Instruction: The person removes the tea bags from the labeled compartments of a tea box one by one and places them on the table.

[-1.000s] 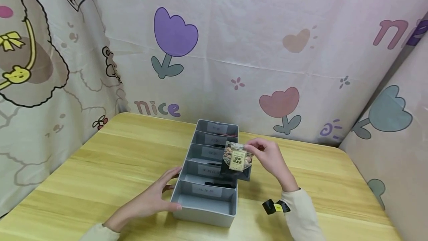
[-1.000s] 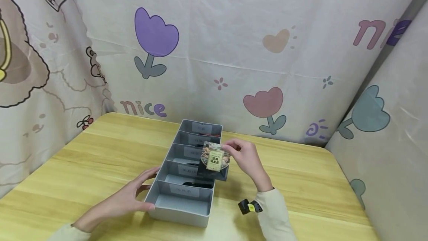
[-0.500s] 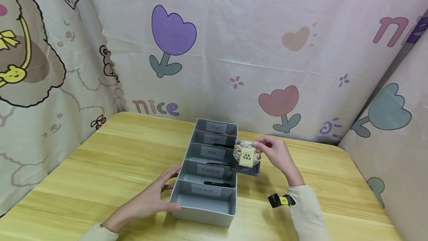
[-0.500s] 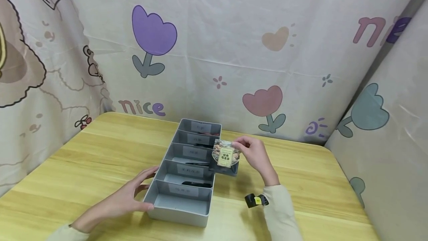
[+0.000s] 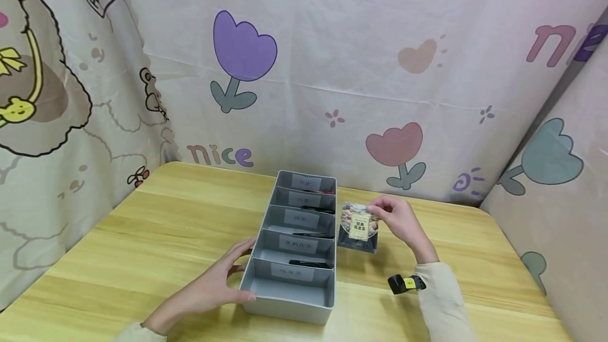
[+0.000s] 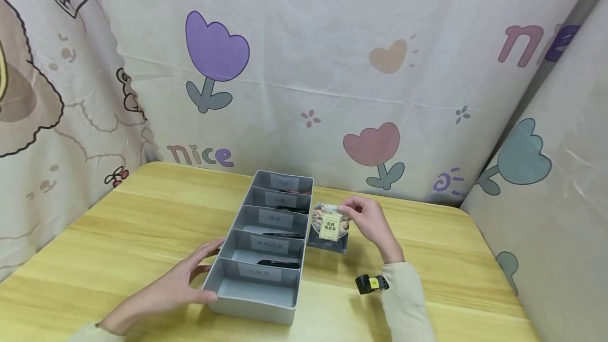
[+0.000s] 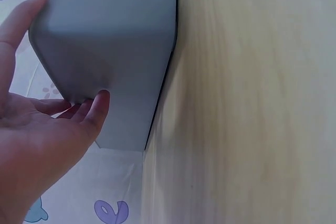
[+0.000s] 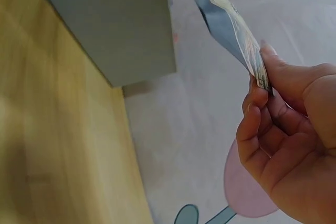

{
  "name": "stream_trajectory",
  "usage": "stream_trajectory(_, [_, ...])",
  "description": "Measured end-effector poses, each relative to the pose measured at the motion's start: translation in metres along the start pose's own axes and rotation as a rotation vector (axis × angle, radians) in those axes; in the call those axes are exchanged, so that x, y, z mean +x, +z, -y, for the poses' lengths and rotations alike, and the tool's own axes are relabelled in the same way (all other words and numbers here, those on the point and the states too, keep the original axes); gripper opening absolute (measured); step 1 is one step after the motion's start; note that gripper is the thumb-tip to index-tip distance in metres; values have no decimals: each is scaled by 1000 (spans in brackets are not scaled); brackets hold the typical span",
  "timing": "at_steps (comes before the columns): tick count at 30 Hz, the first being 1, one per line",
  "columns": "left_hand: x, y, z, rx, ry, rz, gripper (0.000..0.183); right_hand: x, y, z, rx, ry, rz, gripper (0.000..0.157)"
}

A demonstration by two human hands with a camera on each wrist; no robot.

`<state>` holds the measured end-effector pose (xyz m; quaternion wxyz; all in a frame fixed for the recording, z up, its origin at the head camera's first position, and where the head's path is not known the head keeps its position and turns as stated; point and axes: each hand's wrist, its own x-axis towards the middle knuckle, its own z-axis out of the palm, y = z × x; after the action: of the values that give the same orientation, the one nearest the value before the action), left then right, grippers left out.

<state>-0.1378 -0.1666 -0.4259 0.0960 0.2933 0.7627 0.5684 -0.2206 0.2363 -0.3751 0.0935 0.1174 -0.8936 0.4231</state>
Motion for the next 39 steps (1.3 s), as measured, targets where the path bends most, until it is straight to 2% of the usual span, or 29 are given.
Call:
stream_trajectory(4, [0,0,1,-2,12,-1,91,0,4,-8,10,14,12,8])
stream_trajectory(11, [-1,-1,3,2,37,9,90,2,16,-16,-12,-16,70,9])
stream_trajectory(24, [-2,0,4,-9,40,7,89,4,29,-24,-33,47,174,9])
stream_trajectory(39, [-1,-2,2,4,29,19,89,1,36,-35,-82,90,187,9])
